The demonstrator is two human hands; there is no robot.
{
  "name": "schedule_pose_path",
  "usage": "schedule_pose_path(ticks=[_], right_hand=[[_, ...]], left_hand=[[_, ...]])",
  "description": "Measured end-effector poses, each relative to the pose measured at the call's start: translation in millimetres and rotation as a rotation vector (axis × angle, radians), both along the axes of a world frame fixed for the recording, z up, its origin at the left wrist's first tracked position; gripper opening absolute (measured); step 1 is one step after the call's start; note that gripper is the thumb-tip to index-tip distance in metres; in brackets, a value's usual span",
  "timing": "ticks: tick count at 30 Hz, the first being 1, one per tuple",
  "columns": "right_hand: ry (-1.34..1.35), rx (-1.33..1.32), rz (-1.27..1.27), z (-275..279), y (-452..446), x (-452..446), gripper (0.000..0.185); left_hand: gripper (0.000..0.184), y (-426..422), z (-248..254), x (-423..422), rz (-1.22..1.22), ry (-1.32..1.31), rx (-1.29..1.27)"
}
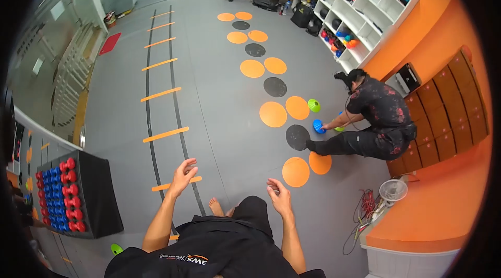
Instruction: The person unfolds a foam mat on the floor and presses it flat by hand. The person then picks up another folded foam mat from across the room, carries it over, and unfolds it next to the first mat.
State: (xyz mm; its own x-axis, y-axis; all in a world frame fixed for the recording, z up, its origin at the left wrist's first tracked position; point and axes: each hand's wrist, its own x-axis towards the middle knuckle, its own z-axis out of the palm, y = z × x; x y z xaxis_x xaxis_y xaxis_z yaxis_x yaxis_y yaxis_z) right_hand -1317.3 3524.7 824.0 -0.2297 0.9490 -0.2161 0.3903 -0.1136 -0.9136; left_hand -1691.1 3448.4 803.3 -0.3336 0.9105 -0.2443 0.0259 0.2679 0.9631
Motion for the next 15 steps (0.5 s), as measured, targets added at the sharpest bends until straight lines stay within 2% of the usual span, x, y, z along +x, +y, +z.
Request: schedule_pose_path(ticks=[4, 8, 14, 15], right_hand=[[0.031, -0.057, -0.119, -35, 87, -2, 0.035], [0.103, -0.059, -0.178, -62, 189, 7, 0.032], [0.116, 0.04, -0.189, -26, 393, 4, 0.032], [0.099, 0.058, -0.173, -23, 424, 1, 0.032]], left_hand=[[0.045, 125, -2, -14, -0.089, 0.047, 0.015], [0.045, 231, -15, -17, -0.063, 0.026, -0.028], [0.046, 387, -17, -8, -0.001, -0.094, -0.073], [0.046, 412, -21, -10, -0.034, -0.027, -0.077]])
